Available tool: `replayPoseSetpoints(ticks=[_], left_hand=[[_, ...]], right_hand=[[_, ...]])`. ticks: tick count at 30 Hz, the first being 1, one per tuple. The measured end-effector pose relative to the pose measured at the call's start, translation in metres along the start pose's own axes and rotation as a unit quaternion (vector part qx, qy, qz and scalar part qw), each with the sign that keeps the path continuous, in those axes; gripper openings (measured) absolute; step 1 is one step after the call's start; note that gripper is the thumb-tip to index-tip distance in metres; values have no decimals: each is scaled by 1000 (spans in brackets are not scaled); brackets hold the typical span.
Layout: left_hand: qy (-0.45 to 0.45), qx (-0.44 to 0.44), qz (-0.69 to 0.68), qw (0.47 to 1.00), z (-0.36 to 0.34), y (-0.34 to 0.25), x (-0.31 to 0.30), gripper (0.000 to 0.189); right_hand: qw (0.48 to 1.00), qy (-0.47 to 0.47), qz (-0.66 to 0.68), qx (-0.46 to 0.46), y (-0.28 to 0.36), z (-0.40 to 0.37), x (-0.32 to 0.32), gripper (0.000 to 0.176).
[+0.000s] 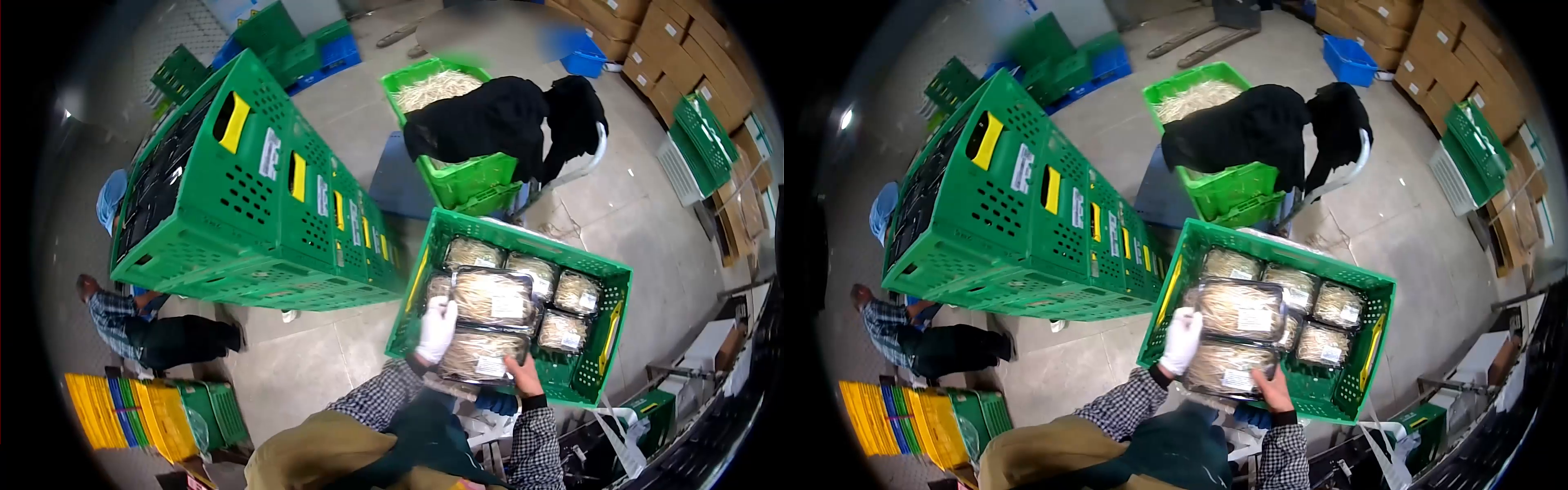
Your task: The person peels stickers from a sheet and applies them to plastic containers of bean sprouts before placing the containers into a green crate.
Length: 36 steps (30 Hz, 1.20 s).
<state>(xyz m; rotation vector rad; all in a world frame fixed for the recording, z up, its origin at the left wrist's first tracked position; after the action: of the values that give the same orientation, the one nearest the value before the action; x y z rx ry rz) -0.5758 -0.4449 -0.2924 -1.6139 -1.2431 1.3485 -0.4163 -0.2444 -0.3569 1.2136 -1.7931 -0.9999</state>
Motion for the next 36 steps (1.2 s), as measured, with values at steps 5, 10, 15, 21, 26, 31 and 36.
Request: replayPoseSetpoints(ticks=[5, 10, 15, 21, 26, 31, 36], left_hand=[[82, 3, 43, 996, 11, 2, 5, 19], [114, -176, 14, 978, 12, 27, -41, 22], [129, -10, 547, 827, 12, 104, -46, 34], [329, 170, 618, 693, -3, 129, 27, 39], [480, 210, 593, 611, 19, 154, 58, 25], [408, 271, 508, 709, -19, 88, 141, 30], [610, 335, 237, 677, -282, -42, 244, 28]], right_hand=[[999, 5, -44, -30, 8, -17, -60, 51], [981, -85, -16, 171, -29, -29, -129, 50], [980, -51, -166, 101, -124, 22, -121, 65], [874, -114, -468, 67, -109, 30, -72, 60], [875, -262, -350, -210, -52, -18, -47, 34], [837, -413, -293, -209, 29, -211, -35, 38], [701, -657, -237, -143, 36, -478, -27, 33]])
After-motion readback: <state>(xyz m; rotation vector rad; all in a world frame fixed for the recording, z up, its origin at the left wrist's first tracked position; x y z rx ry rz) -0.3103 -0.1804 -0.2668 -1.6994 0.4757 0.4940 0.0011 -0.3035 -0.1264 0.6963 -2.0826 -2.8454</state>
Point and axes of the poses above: each hand's wrist, its own z-axis towards the middle knuckle, its own x-axis out of the palm, y = z × x, the point moved 5 cm from there along z, towards the middle knuckle, and after that the axes turned 11 degrees about -x, right-handed, at the moved point
